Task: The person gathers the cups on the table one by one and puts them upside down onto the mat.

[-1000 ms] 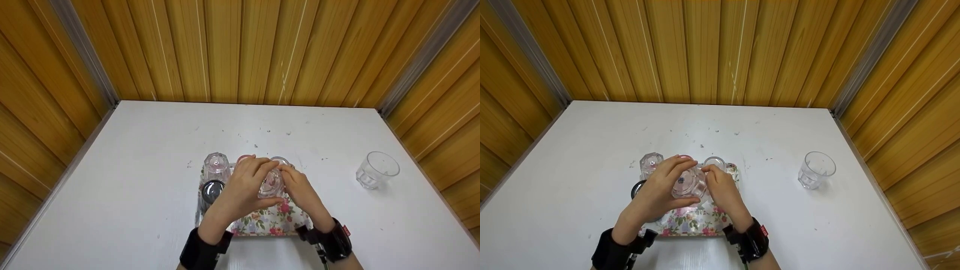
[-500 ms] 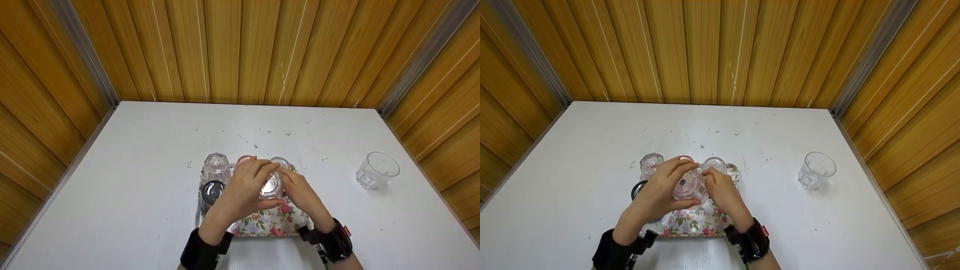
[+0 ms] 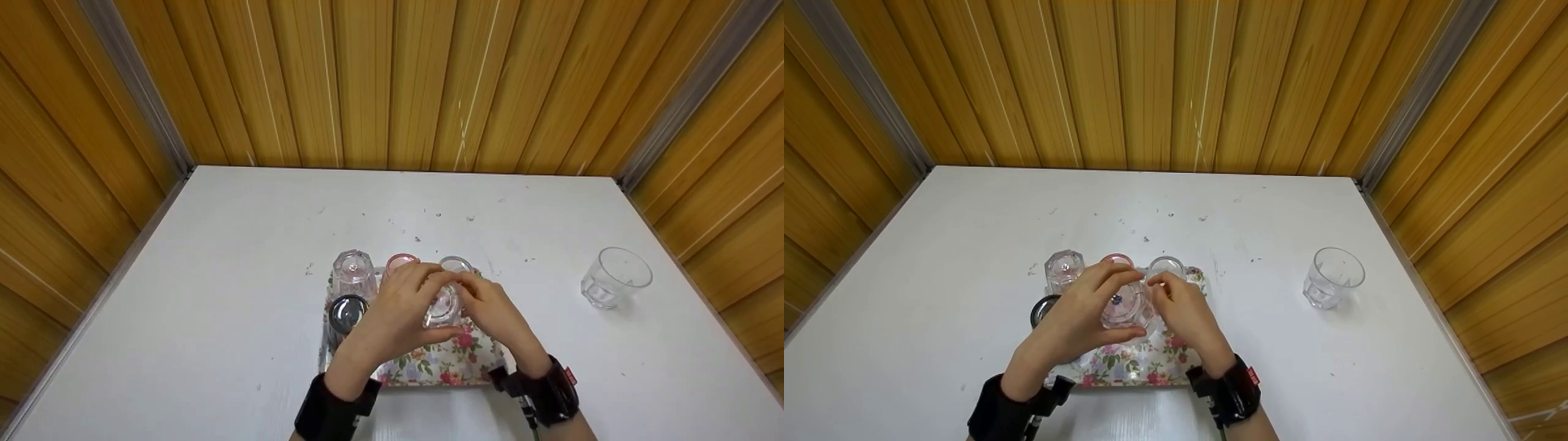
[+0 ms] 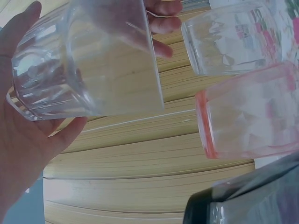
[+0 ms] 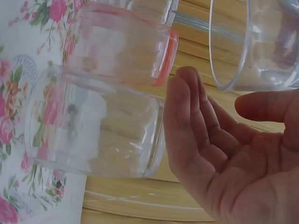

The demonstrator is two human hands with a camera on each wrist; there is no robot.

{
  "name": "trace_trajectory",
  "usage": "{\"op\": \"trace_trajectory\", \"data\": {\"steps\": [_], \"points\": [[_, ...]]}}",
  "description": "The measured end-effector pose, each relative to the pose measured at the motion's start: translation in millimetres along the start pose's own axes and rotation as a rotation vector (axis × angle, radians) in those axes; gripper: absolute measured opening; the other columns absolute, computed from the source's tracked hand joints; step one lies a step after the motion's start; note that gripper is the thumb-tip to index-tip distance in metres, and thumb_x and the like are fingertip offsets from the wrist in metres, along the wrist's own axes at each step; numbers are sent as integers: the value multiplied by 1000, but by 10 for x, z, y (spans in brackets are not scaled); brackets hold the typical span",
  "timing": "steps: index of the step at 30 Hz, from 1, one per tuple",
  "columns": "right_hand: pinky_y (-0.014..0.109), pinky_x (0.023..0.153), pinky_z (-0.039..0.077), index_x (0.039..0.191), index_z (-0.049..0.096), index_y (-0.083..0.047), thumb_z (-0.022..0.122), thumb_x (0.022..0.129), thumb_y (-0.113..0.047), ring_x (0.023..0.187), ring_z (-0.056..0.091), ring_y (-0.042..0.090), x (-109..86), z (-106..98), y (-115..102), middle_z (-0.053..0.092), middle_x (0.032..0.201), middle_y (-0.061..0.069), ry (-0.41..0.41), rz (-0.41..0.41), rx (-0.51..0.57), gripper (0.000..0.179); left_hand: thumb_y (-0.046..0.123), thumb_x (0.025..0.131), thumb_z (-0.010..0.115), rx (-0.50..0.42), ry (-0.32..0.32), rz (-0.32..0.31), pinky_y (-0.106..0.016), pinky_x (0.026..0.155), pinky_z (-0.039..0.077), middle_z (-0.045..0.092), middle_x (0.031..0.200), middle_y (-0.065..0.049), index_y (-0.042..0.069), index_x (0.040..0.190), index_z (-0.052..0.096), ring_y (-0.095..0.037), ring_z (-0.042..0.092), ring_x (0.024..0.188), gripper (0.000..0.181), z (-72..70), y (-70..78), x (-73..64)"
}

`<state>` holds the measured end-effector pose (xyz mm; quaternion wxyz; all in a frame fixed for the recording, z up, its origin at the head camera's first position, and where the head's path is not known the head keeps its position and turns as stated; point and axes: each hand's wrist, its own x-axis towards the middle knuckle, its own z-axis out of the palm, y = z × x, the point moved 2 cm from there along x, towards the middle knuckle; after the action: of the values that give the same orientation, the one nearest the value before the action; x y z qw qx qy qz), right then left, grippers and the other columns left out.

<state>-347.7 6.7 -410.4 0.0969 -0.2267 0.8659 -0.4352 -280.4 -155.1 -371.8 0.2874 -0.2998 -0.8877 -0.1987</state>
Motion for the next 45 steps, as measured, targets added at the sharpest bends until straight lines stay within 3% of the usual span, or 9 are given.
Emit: {"op": "trace_trajectory", "data": {"steps": [7, 14, 23, 31, 39, 45], "points": [[33, 66, 53, 114, 58, -6, 44, 96, -20, 72, 62, 22, 9, -54, 16, 63, 86, 9, 8, 18, 34, 27, 54, 70, 70, -4, -71, -35, -30, 94, 40, 53, 114, -1, 13, 124, 50, -16, 50, 106, 71, 26, -13, -25], [28, 66, 52, 112, 58, -4, 44, 96, -21, 73, 61, 17, 3, -124, 14, 64, 83, 8, 15, 7, 34, 28, 55, 71, 68, -6, -176, -88, -30, 92, 42, 53, 113, -1, 13, 122, 50, -15, 51, 103, 69, 43, -21, -25], [33, 70, 50, 109, 61, -7, 45, 96, -20, 77, 63, 21, -10, -276, 78, 65, 82, 6, 117, 54, -22, 25, 51, 70, 71, -1, -261, -139, -29, 86, 45, 52, 109, 0, 13, 116, 50, -15, 53, 96, 63, 97, -42, -46], [31, 72, 51, 107, 62, -6, 46, 95, -18, 76, 63, 17, -36, -399, 96, 66, 82, 7, 180, 55, -14, 23, 46, 68, 74, -2, -360, -229, -30, 83, 46, 52, 105, -1, 13, 116, 49, -17, 53, 92, 63, 141, -64, -51], [31, 72, 44, 107, 62, -7, 45, 96, -22, 80, 62, 18, -50, -518, 144, 67, 85, 6, 216, 79, -48, 25, 43, 67, 76, -16, -412, -275, -30, 80, 47, 54, 101, -2, 11, 115, 50, -17, 52, 88, 63, 173, -98, -76], [31, 73, 45, 108, 62, -6, 44, 96, -24, 83, 62, 20, -84, -679, 203, 67, 88, 8, 302, 102, -81, 28, 41, 66, 78, -16, -429, -300, -32, 81, 48, 54, 102, -3, 10, 114, 51, -19, 55, 90, 63, 189, -108, -90]]}}
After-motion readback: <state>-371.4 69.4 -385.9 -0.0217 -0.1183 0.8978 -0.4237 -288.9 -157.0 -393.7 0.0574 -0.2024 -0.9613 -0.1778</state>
